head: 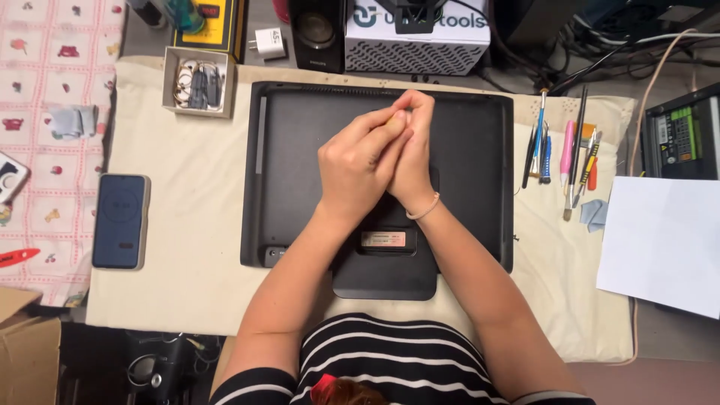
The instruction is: The person uses a yellow-handled screwdriver to remove multiple screws from the back of a black computer monitor. They work on several screw locations around the rear panel and stand, then flip the monitor to access additional screws near the bottom edge.
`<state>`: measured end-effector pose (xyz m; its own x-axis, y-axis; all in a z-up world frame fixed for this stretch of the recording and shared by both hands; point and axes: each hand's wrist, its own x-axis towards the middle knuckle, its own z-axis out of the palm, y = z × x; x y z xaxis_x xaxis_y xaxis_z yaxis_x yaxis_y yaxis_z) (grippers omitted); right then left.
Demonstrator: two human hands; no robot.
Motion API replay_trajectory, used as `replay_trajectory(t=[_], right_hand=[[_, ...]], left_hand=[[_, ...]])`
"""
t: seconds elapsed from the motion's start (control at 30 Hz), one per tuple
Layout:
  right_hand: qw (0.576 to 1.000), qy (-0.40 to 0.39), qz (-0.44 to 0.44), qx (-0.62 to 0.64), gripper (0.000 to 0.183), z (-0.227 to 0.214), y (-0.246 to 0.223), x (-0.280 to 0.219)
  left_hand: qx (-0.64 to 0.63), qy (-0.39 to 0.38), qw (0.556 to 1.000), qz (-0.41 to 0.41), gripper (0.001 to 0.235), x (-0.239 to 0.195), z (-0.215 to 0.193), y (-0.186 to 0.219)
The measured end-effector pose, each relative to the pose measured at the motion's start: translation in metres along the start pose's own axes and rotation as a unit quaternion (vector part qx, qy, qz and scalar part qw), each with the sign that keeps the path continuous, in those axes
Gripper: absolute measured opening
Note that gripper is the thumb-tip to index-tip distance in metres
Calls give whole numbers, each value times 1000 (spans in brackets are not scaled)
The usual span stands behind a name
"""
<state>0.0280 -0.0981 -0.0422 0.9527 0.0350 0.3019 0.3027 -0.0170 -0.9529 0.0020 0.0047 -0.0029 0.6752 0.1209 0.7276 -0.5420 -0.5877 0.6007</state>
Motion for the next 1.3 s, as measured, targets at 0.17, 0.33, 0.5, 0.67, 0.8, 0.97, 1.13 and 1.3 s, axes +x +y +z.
replay_trajectory(t=[0.17,0.33,0.5,0.67,0.8,0.97,1.13,1.3], right_hand=[[995,-77,-6,66,10,-17,31,23],[998,-52,-19,-2,9,-18,33,0],[999,-4,36,-15,30,2,18,-20],[999,37,14,18,12,6,5,-4],[996,-78,39,18,13,-23,24,23],[993,-86,71,38,24,-28,41,7],[994,71,63,61,34,-20,74,-15],[980,15,82,182,18,-5,-30,-13]], left_hand=[[83,20,994,73,15,-7,1,0],[117,36,987,102,28,-5,0,3],[149,7,983,103,38,-7,0,6],[152,-18,982,111,46,-10,1,27],[154,-13,984,90,42,-25,8,23],[167,-14,980,104,49,-23,7,30],[218,-11,971,96,61,-17,6,17],[173,-34,978,107,62,-18,7,15]])
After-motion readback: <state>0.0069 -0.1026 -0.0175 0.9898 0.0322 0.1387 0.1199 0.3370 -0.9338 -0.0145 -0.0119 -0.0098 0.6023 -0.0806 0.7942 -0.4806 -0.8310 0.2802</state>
